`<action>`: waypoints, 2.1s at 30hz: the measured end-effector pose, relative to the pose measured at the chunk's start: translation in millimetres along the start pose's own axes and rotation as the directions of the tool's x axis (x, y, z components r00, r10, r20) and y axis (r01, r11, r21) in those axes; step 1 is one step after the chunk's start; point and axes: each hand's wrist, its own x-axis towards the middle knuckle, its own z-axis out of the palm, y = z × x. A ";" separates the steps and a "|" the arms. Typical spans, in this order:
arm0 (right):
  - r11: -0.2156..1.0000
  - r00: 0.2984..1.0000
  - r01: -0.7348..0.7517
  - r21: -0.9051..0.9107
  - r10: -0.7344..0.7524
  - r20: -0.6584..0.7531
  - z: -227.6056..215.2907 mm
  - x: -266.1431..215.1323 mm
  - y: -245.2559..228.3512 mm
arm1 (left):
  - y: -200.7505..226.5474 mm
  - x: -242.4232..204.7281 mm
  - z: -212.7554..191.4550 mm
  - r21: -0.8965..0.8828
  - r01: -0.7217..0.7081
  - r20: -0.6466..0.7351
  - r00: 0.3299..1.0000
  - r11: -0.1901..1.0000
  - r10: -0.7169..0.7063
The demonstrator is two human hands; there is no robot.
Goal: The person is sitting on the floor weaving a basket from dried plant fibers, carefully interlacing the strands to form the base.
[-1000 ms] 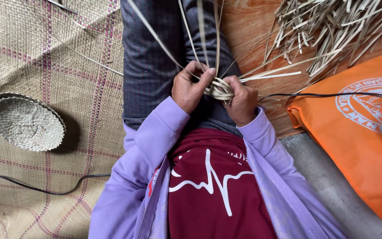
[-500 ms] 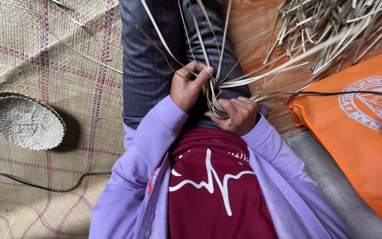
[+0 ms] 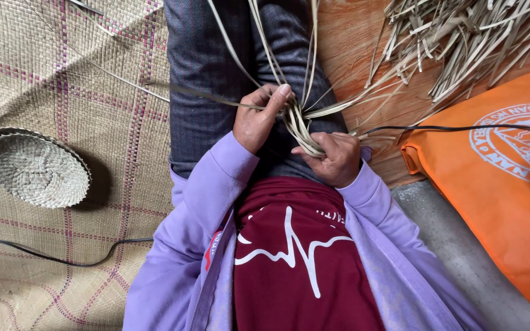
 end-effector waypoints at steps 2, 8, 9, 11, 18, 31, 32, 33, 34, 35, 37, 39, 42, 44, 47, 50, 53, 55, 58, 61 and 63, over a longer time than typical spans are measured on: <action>1.000 1.000 0.009 -0.008 -0.009 0.006 0.3 1.1 -1.7 | 0.7 -2.8 -0.4 0.034 0.026 0.016 1.000 0.999 -0.027; 0.996 0.997 0.056 -0.065 -0.052 0.059 -0.1 0.6 -5.3 | 9.4 -8.1 1.6 0.144 0.042 0.036 0.998 0.989 -0.047; 0.998 0.997 0.040 -0.054 -0.036 0.073 -0.7 0.1 -6.1 | 9.3 -8.6 1.8 0.158 0.042 0.017 0.999 0.987 -0.045; 0.999 0.997 0.028 -0.029 -0.026 0.071 -5.1 1.7 -7.3 | 4.6 -5.9 0.4 0.135 0.074 0.013 0.997 0.988 -0.077; 0.995 0.992 0.076 -0.072 -0.068 0.102 -16.5 3.5 -12.0 | 10.2 -4.3 -0.3 0.129 0.154 0.064 0.985 0.980 -0.163; 0.977 0.970 0.126 -0.174 -0.085 0.229 -34.1 16.5 -25.7 | 16.8 -6.8 -8.0 0.088 0.212 0.202 0.953 0.973 -0.226; 0.975 0.968 0.130 -0.180 -0.085 0.235 -34.8 17.0 -27.3 | 17.2 -7.5 -5.9 0.066 0.210 0.191 0.957 0.975 -0.219; 0.974 0.967 0.133 -0.185 -0.086 0.241 -35.6 17.4 -28.8 | 17.8 -8.1 -3.7 0.044 0.207 0.180 0.961 0.977 -0.212; 0.974 0.967 0.132 -0.184 -0.086 0.241 -34.9 16.2 -28.9 | 17.8 -8.2 -5.1 0.044 0.208 0.179 0.961 0.977 -0.212; 0.970 0.963 0.144 -0.194 -0.093 0.253 -34.2 14.7 -29.1 | 17.6 -8.3 -6.4 0.025 0.221 0.165 0.961 0.975 -0.222; 0.967 0.959 0.156 -0.203 -0.099 0.265 -32.5 12.2 -29.1 | 12.4 -7.4 -7.3 0.005 0.235 0.152 0.961 0.972 -0.233; 0.968 0.959 0.156 -0.198 -0.101 0.266 -30.3 10.4 -28.7 | 2.8 -5.2 -6.9 -0.046 0.223 0.140 0.967 0.974 -0.215; 0.969 0.960 0.152 -0.196 -0.097 0.262 -29.1 9.7 -28.8 | -2.7 -2.8 -8.0 -0.067 0.236 0.125 0.966 0.970 -0.226; 0.973 0.960 0.142 -0.181 -0.090 0.267 -30.7 9.4 -27.9 | -7.6 -0.9 -8.8 -0.069 0.236 0.130 0.966 0.969 -0.226; 0.993 0.962 0.059 -0.106 -0.028 0.271 -38.2 15.2 -28.4 | -11.7 -0.1 -9.3 -0.064 0.233 0.135 0.965 0.970 -0.223; 0.988 0.950 -0.156 -0.008 0.153 0.272 -42.8 9.5 -18.9 | 0.6 -1.6 -6.2 -0.094 0.262 0.147 0.958 0.961 -0.246; 0.915 0.882 -0.400 0.059 0.367 0.294 -53.1 17.9 -20.5 | 14.5 -3.9 -5.7 -0.126 0.300 0.187 0.943 0.946 -0.274; 0.860 0.832 -0.503 0.084 0.456 0.315 -59.0 33.5 -27.4 | 19.1 -4.0 -6.4 -0.122 0.310 0.216 0.935 0.943 -0.280; 0.806 0.785 -0.583 0.102 0.526 0.327 -63.9 57.1 -35.6 | 19.5 -2.6 -9.7 -0.096 0.316 0.247 0.926 0.944 -0.285; 0.786 0.748 -0.615 0.064 0.556 0.363 -69.5 72.0 -34.8 | 21.2 -1.4 -15.5 -0.057 0.319 0.285 0.913 0.946 -0.291; 0.770 0.733 -0.633 0.075 0.566 0.376 -68.7 78.5 -31.7 | 27.1 -5.0 -17.7 -0.061 0.349 0.313 0.896 0.935 -0.314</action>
